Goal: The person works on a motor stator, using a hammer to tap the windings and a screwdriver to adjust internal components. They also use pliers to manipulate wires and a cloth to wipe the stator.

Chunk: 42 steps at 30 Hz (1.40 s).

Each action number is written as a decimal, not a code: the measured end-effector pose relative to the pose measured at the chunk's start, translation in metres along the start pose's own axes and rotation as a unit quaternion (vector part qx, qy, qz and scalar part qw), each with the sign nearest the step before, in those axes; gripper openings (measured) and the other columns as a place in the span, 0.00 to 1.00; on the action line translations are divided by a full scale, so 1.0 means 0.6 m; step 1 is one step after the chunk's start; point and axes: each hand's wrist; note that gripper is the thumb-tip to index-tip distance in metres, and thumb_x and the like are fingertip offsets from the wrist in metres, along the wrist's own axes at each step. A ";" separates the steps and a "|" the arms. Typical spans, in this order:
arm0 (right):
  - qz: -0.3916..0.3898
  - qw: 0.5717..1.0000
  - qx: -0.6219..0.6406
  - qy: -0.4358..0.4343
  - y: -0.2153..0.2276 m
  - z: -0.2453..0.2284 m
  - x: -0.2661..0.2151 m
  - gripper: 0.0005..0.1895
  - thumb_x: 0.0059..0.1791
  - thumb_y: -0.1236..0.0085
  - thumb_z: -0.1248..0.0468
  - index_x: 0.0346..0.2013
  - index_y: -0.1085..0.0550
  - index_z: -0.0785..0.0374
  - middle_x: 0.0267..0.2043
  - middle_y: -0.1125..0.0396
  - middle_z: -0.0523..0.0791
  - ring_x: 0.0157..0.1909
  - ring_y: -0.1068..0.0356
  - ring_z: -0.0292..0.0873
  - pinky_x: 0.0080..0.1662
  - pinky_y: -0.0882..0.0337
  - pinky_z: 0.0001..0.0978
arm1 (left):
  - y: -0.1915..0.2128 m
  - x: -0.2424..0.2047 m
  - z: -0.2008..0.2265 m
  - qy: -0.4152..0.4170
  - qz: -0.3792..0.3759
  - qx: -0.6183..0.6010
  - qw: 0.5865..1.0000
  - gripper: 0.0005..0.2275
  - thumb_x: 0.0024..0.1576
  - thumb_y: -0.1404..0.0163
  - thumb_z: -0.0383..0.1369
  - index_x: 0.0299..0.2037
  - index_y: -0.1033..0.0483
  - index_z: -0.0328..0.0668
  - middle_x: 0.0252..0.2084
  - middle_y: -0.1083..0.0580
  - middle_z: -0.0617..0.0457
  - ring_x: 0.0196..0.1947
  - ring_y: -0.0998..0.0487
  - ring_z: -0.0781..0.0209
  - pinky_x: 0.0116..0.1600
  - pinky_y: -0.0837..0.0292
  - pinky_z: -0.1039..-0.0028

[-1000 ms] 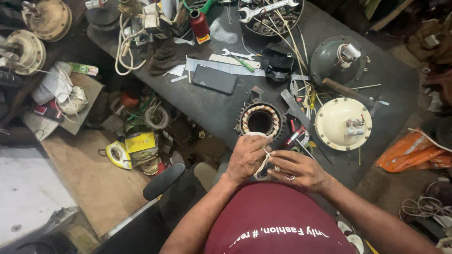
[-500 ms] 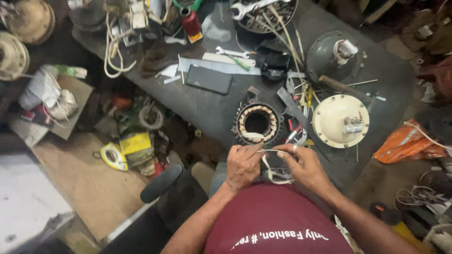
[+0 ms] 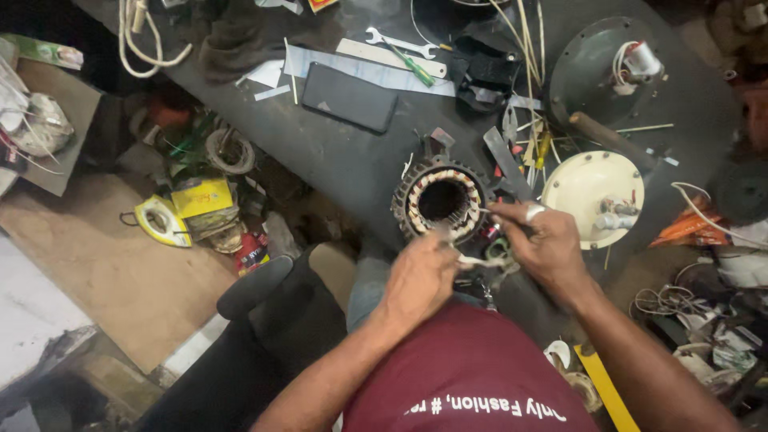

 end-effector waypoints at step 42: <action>-0.100 0.989 -0.053 0.095 -0.055 0.027 0.032 0.22 0.38 0.34 0.74 0.46 0.20 0.57 0.21 0.38 0.42 0.21 0.35 0.41 0.27 0.34 0.36 | 0.036 0.041 -0.026 0.047 -0.183 -0.153 0.970 0.06 0.56 0.50 0.26 0.38 0.19 0.35 0.53 0.23 0.39 0.44 0.19 0.42 0.50 0.22 0.61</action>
Point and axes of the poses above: each hand's wrist, its own x-axis towards the middle knuckle, its own y-axis out of the back of the hand, z = x × y
